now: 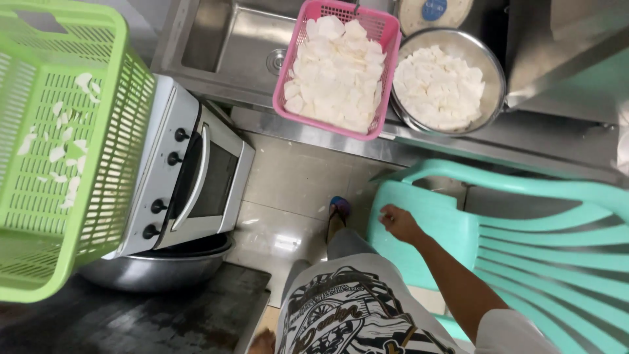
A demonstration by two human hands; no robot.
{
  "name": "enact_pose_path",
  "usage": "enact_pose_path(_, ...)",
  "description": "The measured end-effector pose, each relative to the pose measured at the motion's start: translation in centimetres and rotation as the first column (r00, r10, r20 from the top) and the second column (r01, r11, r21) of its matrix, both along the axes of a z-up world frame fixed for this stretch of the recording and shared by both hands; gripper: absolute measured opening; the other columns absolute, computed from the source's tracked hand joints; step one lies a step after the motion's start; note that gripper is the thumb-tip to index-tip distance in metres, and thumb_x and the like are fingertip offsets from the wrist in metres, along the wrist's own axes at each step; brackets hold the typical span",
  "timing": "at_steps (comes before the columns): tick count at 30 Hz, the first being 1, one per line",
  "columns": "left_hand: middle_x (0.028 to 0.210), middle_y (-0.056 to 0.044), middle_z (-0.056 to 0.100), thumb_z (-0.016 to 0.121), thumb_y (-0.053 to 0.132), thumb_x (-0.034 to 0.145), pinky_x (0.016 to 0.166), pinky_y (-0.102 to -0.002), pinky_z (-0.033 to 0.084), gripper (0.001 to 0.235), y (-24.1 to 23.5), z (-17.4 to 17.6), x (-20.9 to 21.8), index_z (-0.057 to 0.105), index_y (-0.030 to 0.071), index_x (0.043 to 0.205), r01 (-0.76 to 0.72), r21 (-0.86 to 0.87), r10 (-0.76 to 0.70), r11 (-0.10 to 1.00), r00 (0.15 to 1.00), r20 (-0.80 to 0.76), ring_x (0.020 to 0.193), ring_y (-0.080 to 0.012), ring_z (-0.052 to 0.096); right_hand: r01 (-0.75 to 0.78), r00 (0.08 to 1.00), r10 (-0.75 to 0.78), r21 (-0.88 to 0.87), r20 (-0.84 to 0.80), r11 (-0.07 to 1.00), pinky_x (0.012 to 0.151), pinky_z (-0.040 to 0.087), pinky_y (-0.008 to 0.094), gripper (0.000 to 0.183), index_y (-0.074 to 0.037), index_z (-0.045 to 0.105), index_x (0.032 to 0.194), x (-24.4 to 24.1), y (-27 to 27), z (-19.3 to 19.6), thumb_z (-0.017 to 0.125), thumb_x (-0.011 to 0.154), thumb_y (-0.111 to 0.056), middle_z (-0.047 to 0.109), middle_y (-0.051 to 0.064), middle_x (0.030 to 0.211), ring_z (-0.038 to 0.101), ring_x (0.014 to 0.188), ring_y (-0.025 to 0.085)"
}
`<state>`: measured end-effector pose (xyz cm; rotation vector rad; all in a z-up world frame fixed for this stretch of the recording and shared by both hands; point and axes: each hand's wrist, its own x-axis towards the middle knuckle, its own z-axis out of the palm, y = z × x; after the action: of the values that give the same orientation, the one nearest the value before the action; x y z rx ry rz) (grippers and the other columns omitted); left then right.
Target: The person uses a long-handled strainer to stir and remove fried food from a deep fryer, placing it into a metal bowl. They then walk to a green basket and separate white, flat food items by hand, moving them into a pink basket.
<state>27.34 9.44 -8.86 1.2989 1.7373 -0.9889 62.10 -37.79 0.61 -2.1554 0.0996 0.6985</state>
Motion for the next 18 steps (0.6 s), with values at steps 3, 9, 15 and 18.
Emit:
enact_pose_path(3, 0.062, -0.005, 0.053, 0.057, 0.039, 0.104, 0.059, -0.041, 0.042, 0.042, -0.6, -0.1, 5.4, 0.054, 0.01, 0.073, 0.017, 0.142, -0.085, 0.99, 0.869, 0.487, 0.055, -0.0145, 0.049, 0.036, 0.988, -0.049, 0.09, 0.144, 0.995, 0.07, 0.058, 0.032, 0.024, -0.014, 0.071, 0.115, 6.8, 0.7, 6.2, 0.063, 0.097, -0.028, 0.073, 0.002, 0.084, 0.069, 0.072, 0.014)
enact_pose_path(9, 0.106, -0.007, 0.071, 0.07, 0.018, 0.097, 0.087, -0.032, 0.054, 0.016, -2.1, 11.0, 19.1, 0.064, 0.005, 0.101, -0.284, 0.114, 0.014, 0.952, 0.412, 0.911, 0.099, -0.0166, 0.066, 0.092, 0.927, -0.157, 0.199, 0.34, 0.976, 0.071, 0.051, 0.026, 0.021, -0.011, 0.073, 0.113, 17.7, 5.5, 18.2, 0.071, 0.098, -0.027, 0.07, -0.002, 0.086, 0.065, 0.076, 0.01)
enact_pose_path(15, 0.117, -0.012, 0.073, 0.07, 0.024, 0.096, 0.098, -0.032, 0.053, 0.025, -0.6, 17.1, 26.7, 0.067, 0.006, 0.113, -0.223, 0.139, -0.047, 0.965, 0.376, 0.926, 0.108, -0.0181, 0.069, -0.124, 0.786, 0.215, -0.192, 0.58, 0.973, 0.092, 0.049, 0.043, 0.039, -0.002, 0.062, 0.132, 23.3, 8.8, 15.1, 0.064, 0.1, -0.023, 0.062, 0.017, 0.123, 0.06, 0.107, 0.035)
enact_pose_path(18, 0.12, -0.012, 0.073, 0.067, 0.02, 0.099, 0.104, -0.032, 0.051, 0.022, 1.1, 21.3, 30.0, 0.065, 0.005, 0.115, -0.147, 0.208, -0.149, 0.967, 0.336, 0.93, 0.115, -0.0187, 0.068, -0.209, 0.784, 0.333, -0.284, 0.523, 0.936, 0.107, 0.043, 0.048, 0.05, 0.001, 0.057, 0.141, 24.5, 10.1, 13.5, 0.061, 0.097, -0.022, 0.057, 0.023, 0.143, 0.051, 0.13, 0.043)
